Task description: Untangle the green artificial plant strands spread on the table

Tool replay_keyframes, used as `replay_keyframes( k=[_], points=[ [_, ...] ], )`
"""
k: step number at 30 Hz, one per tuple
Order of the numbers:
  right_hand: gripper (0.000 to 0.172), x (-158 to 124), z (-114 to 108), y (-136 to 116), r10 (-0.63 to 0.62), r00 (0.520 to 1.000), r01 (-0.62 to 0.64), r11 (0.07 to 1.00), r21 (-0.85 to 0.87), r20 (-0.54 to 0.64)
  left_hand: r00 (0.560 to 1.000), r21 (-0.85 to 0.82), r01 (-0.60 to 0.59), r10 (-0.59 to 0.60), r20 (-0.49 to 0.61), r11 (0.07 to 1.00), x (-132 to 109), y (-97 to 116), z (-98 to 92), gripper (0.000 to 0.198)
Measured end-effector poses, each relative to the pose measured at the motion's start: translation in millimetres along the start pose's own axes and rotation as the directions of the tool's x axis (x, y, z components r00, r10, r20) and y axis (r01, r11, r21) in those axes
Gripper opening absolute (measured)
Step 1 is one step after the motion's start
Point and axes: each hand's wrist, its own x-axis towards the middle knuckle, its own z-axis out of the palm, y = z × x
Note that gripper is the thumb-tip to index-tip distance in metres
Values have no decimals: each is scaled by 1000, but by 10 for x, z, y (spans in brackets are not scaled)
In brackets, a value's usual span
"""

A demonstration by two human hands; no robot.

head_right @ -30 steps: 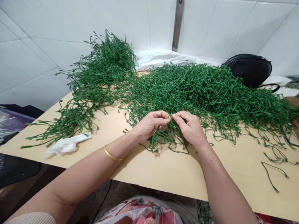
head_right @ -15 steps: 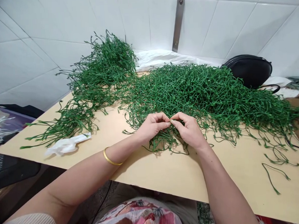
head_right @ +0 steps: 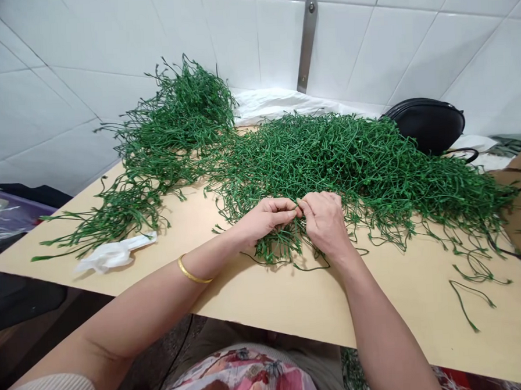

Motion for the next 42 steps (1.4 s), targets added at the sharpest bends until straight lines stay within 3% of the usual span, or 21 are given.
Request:
replay_keyframes(
  k=[3, 6, 8, 9, 10, 12, 14, 16, 21, 24, 26, 31, 36, 39, 42],
  points=[
    [33, 26, -17, -39, 186, 983, -173, 896, 408, 8, 1000, -73, -7, 9, 28, 997, -11, 17, -17, 16],
    [34, 68, -51, 81, 441, 895, -234, 587, 775, -64, 998, -66, 23, -19, 65, 998, -22, 9, -38, 18],
    [32, 88, -75, 231, 562, 822, -196, 436, 878, -96, 997, -78, 67, -63, 51, 995, -16, -9, -51, 18],
    [31, 91, -84, 305, 599, 790, -201, 453, 868, -130, 996, -110, 86, -84, 25, 990, -8, -19, -56, 18],
    [27, 91, -90, 366, 611, 768, -218, 531, 819, -192, 995, -155, 98, -101, -11, 983, 1, -28, -60, 18],
    [24, 77, -94, 427, 543, 763, -263, 756, 599, -351, 989, -244, 103, -124, -75, 964, 21, -40, -64, 17],
    [27, 51, -101, 389, 406, 797, -270, 902, 337, -448, 985, -299, 97, -134, -106, 949, 32, -46, -60, 21],
    [24, 21, -120, 273, 302, 847, -223, 949, 223, -437, 986, -312, 83, -123, -112, 947, 33, -49, -51, 24],
    [24, -27, -184, -26, 121, 979, -62, 944, 325, -163, 987, -256, 27, -66, -146, 966, 25, -48, -19, 20],
    [27, -29, -191, -55, 78, 996, -88, 912, 401, 41, 976, -256, 6, -62, -208, 967, 28, -40, -9, 16],
    [28, -26, -177, -40, 84, 992, -118, 901, 417, 99, 970, -263, -9, -56, -238, 965, 32, -38, -10, 14],
    [22, -20, -106, -31, 114, 991, -132, 937, 323, 73, 964, -193, -50, -2, -265, 980, 26, -46, -17, 11],
    [15, -11, -63, 10, 206, 976, -215, 884, 415, 65, 973, -100, -89, 65, -223, 991, -8, -20, 3, 11],
    [16, -8, -63, 46, 243, 966, -254, 842, 476, 87, 968, -103, -74, 47, -246, 992, -8, -12, 10, 12],
    [16, -12, -70, 48, 302, 953, -271, 820, 504, 21, 957, -119, -35, -1, -290, 992, 8, -27, 3, 13]
  ],
)
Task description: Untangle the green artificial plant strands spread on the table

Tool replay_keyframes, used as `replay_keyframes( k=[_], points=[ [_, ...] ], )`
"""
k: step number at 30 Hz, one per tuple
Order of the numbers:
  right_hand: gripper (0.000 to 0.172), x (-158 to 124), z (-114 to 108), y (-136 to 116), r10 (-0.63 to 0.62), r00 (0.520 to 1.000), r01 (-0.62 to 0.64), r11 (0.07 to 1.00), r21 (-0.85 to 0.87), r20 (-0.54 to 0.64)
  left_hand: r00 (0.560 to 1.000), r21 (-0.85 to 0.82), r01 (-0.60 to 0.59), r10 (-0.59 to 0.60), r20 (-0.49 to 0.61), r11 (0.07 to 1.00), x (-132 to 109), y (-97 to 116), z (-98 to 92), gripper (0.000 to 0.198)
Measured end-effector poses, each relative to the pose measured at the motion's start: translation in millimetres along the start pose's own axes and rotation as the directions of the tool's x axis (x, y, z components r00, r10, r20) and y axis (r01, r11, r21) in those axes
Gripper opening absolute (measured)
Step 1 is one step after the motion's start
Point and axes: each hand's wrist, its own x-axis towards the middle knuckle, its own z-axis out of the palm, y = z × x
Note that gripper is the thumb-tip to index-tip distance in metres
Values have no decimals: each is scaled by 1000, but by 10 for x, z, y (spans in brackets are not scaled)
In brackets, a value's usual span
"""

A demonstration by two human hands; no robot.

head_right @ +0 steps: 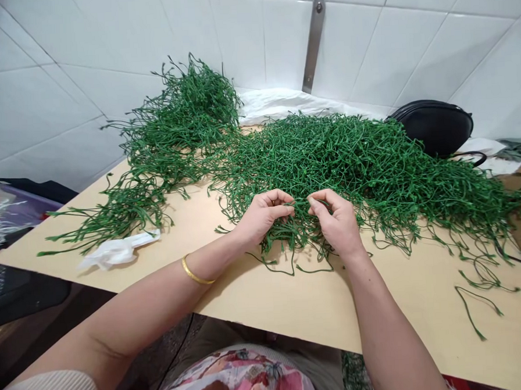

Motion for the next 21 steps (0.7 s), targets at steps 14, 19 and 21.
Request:
replay_keyframes(
  k=[14, 19, 21],
  points=[
    [23, 31, -61, 58, -13, 999, 4, 986, 165, 51, 976, 41, 73, -80, 202, 996, -5, -36, -37, 10],
    [17, 34, -67, 65, 21, 992, -46, 980, 193, 128, 983, 16, 92, -93, 160, 996, -13, -1, -35, 8],
    [14, 32, -60, 62, 30, 994, -52, 975, 217, 105, 982, 25, 92, -94, 162, 995, -9, 0, -35, 8]
  ],
)
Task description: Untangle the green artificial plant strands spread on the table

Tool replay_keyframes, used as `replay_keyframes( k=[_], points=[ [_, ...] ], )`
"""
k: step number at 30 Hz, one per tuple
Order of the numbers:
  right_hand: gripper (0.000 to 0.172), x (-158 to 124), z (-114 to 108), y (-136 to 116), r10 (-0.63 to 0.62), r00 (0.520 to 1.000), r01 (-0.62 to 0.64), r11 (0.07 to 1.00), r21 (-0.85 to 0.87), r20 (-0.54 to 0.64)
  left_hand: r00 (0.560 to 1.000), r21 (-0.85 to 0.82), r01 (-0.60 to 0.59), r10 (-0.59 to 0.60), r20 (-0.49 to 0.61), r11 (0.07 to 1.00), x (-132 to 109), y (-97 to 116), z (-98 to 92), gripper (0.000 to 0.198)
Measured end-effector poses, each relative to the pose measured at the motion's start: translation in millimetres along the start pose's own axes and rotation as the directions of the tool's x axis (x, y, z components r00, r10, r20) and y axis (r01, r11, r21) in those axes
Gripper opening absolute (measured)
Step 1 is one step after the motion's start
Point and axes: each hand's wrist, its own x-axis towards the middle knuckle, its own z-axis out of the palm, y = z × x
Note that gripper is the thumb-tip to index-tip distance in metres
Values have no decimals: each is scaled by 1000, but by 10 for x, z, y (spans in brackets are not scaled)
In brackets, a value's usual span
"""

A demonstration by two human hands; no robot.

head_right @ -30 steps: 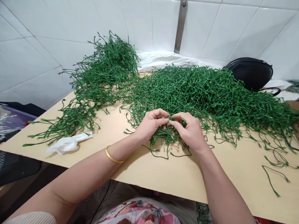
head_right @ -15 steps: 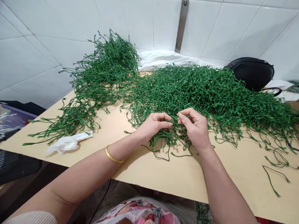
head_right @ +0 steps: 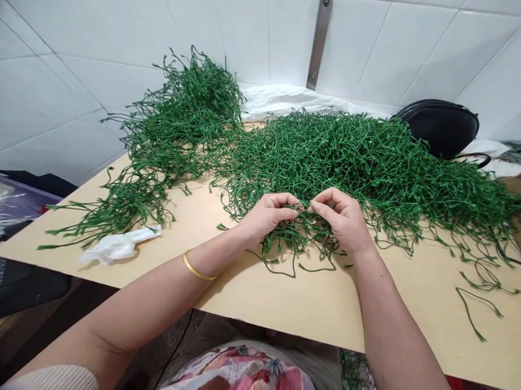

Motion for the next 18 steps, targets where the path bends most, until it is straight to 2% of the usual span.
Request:
replay_keyframes(
  k=[4, 7, 11, 14, 18],
  points=[
    [19, -1, 3, -4, -3, 1000, 1, 998, -59, -26, 1000, 11, -20, 20, 14, 1000, 8, -14, -4, 9],
    [15, -3, 3, -6, -42, 999, 43, 970, -238, 11, 999, 7, -25, 25, 34, 1000, 7, -21, -5, 10],
    [13, -21, 17, -41, -180, 984, 165, 868, -468, 13, 1000, 11, -9, 9, 4, 1000, -1, -13, 6, 11],
    [18, -42, 28, -88, -163, 986, 160, 869, -468, 34, 999, 81, -20, 22, -28, 997, -6, 0, 15, 9],
    [27, -55, 37, -122, -78, 980, 146, 907, -394, 183, 995, 231, -84, 95, -37, 969, 1, -1, 15, 12]
  ],
)
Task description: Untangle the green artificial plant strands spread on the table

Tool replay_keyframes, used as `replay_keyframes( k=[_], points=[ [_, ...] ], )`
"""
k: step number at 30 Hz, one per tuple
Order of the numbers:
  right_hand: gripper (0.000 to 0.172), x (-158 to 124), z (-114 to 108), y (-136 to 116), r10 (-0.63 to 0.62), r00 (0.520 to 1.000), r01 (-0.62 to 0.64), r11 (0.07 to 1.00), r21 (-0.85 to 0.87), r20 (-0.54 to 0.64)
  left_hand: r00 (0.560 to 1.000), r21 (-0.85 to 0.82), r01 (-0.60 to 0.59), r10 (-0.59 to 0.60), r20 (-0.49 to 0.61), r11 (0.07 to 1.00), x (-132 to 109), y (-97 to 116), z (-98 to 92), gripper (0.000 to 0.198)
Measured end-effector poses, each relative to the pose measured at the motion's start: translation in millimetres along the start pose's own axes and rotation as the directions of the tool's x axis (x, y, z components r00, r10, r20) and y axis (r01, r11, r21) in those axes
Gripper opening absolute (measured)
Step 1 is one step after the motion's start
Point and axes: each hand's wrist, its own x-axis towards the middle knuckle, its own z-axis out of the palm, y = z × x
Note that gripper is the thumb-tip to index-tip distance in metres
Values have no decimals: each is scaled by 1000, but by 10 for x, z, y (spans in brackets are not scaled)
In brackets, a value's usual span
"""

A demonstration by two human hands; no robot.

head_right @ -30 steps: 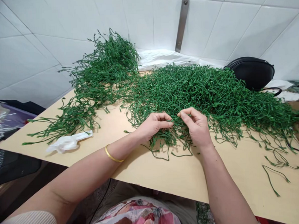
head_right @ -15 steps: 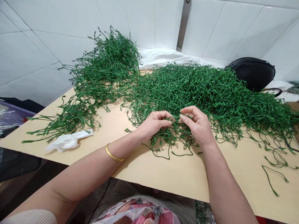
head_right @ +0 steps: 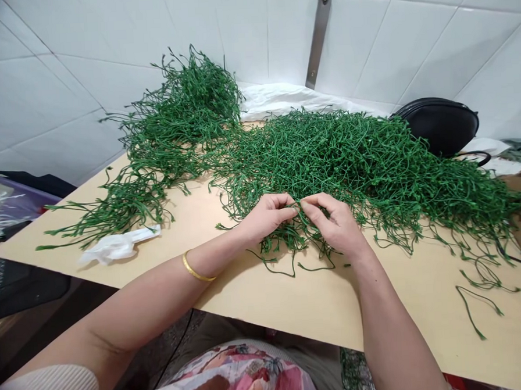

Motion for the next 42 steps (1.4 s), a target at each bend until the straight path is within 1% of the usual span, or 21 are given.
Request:
replay_keyframes(
  k=[2, 4, 5, 8, 10, 13, 15, 17, 19, 22, 26, 28, 31, 33, 36, 38, 40, 42],
  points=[
    [32, 0, 5, -4, -22, 998, 23, 999, -27, 63, 1000, 71, -25, 26, -10, 997, 9, -15, -1, 14],
    [40, 1, 13, -2, -49, 994, 56, 996, -67, 95, 999, 127, -31, 33, -15, 991, 18, -33, -2, 16],
    [41, 1, 17, 1, -60, 993, 69, 994, -83, 106, 999, 143, -29, 32, -15, 989, 22, -40, -3, 17],
    [32, 2, 24, 22, -68, 991, 79, 993, -90, 117, 1000, 163, -18, 19, -7, 986, 26, -45, -10, 20],
    [25, 5, 22, 43, -65, 992, 72, 996, -60, 110, 1000, 167, -15, 16, -1, 986, 23, -36, -19, 18],
    [20, 16, 11, 71, -63, 994, 65, 998, -17, 92, 999, 157, -25, 19, 41, 987, 17, -19, -33, 14],
    [17, 26, 4, 79, -67, 995, 69, 997, -27, 76, 997, 143, -28, 17, 78, 989, 17, -15, -37, 13],
    [15, 32, 5, 76, -75, 996, 79, 994, -74, 51, 996, 126, -14, 3, 92, 992, 20, -16, -38, 11],
    [15, 32, 16, 67, -92, 996, 94, 987, -131, 20, 996, 101, 17, -26, 85, 995, 24, -18, -38, 9],
    [14, 20, 46, 56, -100, 995, 96, 978, -186, -10, 997, 70, 63, -67, 46, 996, 29, -19, -43, 7],
    [13, 11, 84, 50, -28, 999, 24, 979, -203, -20, 996, 74, 88, -90, 17, 993, 37, -22, -45, 8],
    [15, 16, 89, 45, -9, 999, 1, 982, -189, -44, 995, 23, 88, -88, 37, 996, 38, -24, -40, 11],
    [20, 27, 79, 43, -16, 995, -3, 983, -186, -101, 990, -104, 112, -102, 93, 988, 29, -23, -31, 17],
    [22, 33, 69, 48, -25, 993, 2, 981, -192, -116, 989, -159, 130, -116, 97, 979, 18, -15, -28, 19],
    [23, 36, 55, 60, -39, 995, 22, 984, -175, -92, 987, -202, 153, -141, 71, 967, 10, 3, -33, 19],
    [23, 40, 45, 67, -54, 996, 42, 985, -170, -68, 985, -242, 163, -147, 86, 956, 13, 13, -41, 16],
    [23, 46, 36, 74, -80, 996, 70, 980, -184, -50, 986, -275, 160, -138, 98, 948, 22, 13, -47, 14],
    [22, 54, 36, 81, -124, 992, 114, 968, -225, -33, 987, -270, 153, -133, 90, 951, 31, 0, -48, 11]
  ],
)
